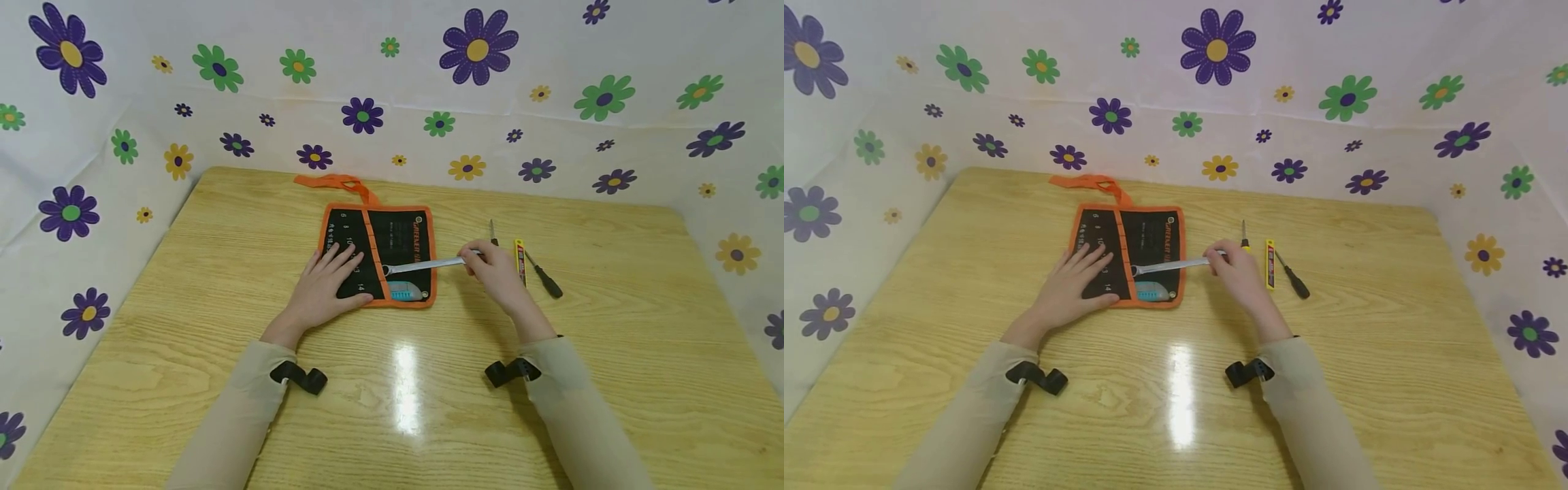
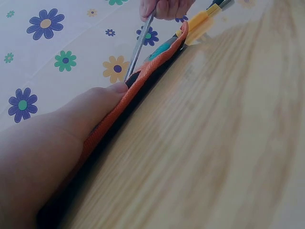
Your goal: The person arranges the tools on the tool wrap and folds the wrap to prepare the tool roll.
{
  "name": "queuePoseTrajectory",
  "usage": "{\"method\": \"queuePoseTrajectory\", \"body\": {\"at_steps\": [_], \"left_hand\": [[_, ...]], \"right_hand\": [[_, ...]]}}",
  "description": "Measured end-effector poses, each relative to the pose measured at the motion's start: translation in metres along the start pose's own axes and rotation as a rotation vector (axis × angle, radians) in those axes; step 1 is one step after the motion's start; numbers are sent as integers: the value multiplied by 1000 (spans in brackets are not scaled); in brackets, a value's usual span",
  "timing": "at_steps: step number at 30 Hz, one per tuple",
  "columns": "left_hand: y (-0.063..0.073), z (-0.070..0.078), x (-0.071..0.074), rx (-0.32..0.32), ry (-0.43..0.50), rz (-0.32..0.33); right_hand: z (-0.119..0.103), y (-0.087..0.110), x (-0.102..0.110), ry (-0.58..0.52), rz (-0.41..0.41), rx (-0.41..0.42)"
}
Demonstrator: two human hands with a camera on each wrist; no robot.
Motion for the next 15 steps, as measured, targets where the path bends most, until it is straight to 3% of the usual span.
{"method": "queuePoseTrajectory", "body": {"at_steps": [7, 15], "left_hand": [[0, -1, 0, 3, 1, 5], [0, 0, 1, 1, 14, -5]], "right_hand": [[11, -6, -10, -44, -39, -65], [6, -6, -23, -65, -178, 10]]}}
Point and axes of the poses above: each hand's wrist, its own y-axis away from the middle knuckle, its own x-axis out of the back of the hand, z = x × y, the point moved 7 cm from there along -y, towards the middle knuckle, and after that the axes turned 10 degrees about x, right-handed, at the moved point
